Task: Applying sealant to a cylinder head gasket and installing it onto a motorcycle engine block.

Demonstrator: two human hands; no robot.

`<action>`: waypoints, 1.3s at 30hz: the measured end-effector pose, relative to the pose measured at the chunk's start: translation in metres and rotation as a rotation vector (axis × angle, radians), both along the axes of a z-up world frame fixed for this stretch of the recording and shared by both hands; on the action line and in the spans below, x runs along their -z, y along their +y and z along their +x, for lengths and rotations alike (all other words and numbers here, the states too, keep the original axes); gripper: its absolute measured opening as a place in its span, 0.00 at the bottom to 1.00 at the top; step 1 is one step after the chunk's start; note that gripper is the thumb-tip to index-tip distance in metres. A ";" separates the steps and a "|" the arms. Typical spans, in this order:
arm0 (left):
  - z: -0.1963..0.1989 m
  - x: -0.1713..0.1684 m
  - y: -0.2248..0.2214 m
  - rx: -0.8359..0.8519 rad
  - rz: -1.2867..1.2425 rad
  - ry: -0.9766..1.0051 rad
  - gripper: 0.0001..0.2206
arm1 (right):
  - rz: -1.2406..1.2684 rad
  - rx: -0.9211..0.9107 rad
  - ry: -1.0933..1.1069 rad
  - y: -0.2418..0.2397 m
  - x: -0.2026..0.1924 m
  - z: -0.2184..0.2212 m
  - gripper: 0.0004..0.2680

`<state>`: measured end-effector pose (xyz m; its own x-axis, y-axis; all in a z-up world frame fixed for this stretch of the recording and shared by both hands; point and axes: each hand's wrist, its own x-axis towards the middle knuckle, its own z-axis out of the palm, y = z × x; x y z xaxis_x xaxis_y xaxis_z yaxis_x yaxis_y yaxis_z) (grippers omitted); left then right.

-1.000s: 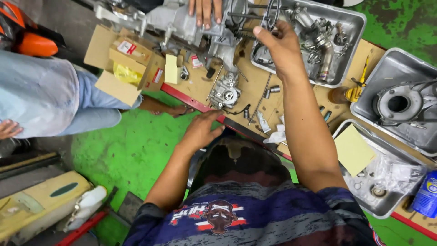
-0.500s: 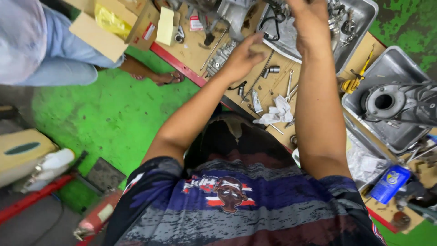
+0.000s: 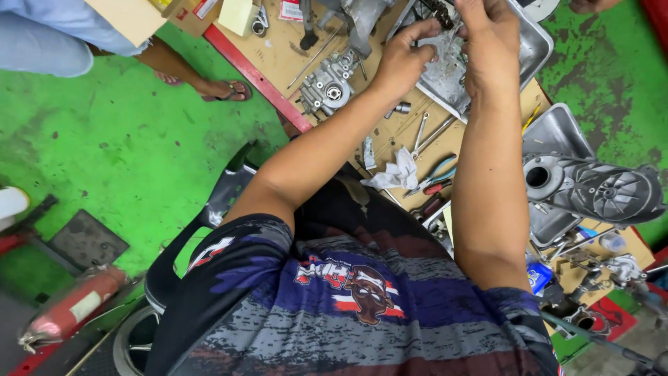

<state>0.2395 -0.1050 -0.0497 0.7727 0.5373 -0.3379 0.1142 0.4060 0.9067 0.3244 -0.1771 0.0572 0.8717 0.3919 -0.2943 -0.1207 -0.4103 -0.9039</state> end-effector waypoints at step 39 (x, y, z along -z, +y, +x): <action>-0.035 -0.014 0.031 -0.136 1.337 -0.073 0.14 | 0.126 0.024 0.001 0.025 0.053 -0.002 0.33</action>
<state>0.2048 -0.0737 -0.0360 0.6807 0.4935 0.5413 0.0787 -0.7840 0.6158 0.3220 -0.1516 0.0047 0.8812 0.4047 -0.2445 -0.1297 -0.2904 -0.9481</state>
